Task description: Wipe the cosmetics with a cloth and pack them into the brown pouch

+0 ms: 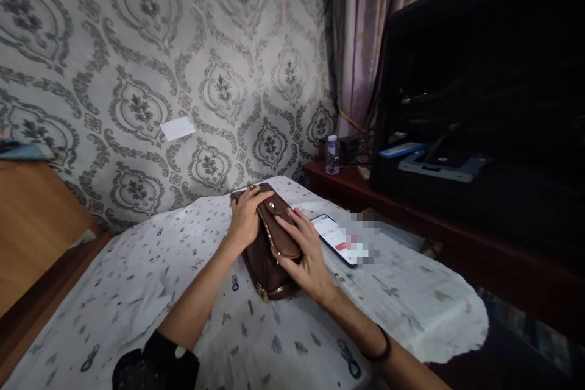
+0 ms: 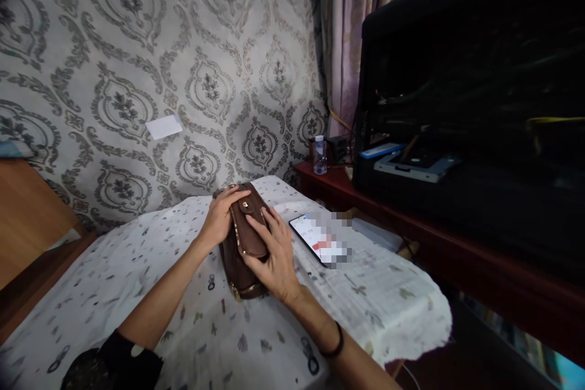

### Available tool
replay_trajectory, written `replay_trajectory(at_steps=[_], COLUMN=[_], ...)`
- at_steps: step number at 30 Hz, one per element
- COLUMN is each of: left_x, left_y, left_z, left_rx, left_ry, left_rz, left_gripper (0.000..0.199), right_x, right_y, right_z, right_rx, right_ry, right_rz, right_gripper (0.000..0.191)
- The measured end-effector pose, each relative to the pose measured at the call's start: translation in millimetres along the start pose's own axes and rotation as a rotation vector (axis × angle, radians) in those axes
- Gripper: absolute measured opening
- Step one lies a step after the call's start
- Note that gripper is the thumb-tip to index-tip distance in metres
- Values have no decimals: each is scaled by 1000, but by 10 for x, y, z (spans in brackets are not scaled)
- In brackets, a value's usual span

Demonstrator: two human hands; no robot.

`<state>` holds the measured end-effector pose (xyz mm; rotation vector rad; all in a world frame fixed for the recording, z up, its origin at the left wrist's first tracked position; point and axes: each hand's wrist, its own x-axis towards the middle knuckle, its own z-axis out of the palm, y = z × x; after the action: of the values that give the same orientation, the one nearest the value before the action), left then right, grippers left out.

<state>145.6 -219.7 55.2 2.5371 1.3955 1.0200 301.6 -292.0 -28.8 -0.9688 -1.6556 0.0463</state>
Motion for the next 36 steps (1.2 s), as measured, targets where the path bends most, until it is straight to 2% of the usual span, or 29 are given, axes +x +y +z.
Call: replay_trajectory(at_steps=[4, 8, 15, 20, 25, 30, 33, 36], left_x=[-14, 5, -61, -161, -169, -170, -67, 171], left_y=[81, 79, -166, -160, -90, -102, -224, -512], left_z=[-8, -13, -56, -20, 108, 77, -8, -69], left_rx=[51, 51, -245, -307, -247, -251, -305, -313], left_ry=[-15, -29, -20, 56, 163, 148, 131, 178], left_rz=[-50, -49, 66, 108, 86, 128, 20, -257], left_gripper=[55, 58, 52, 39, 31, 30, 29, 33], right_x=[-37, -21, 16, 16, 13, 17, 20, 16], right_y=[18, -5, -8, -11, 8, 26, 16, 7], right_z=[30, 90, 155, 149, 170, 208, 205, 199], right_rx=[-24, -81, -176, -222, -254, -275, -274, -279], right_ry=[15, 83, 152, 156, 154, 198, 202, 201], right_rz=[-25, -4, -79, -109, -121, -135, -136, -137], right_gripper=[66, 53, 50, 50, 68, 60, 58, 59])
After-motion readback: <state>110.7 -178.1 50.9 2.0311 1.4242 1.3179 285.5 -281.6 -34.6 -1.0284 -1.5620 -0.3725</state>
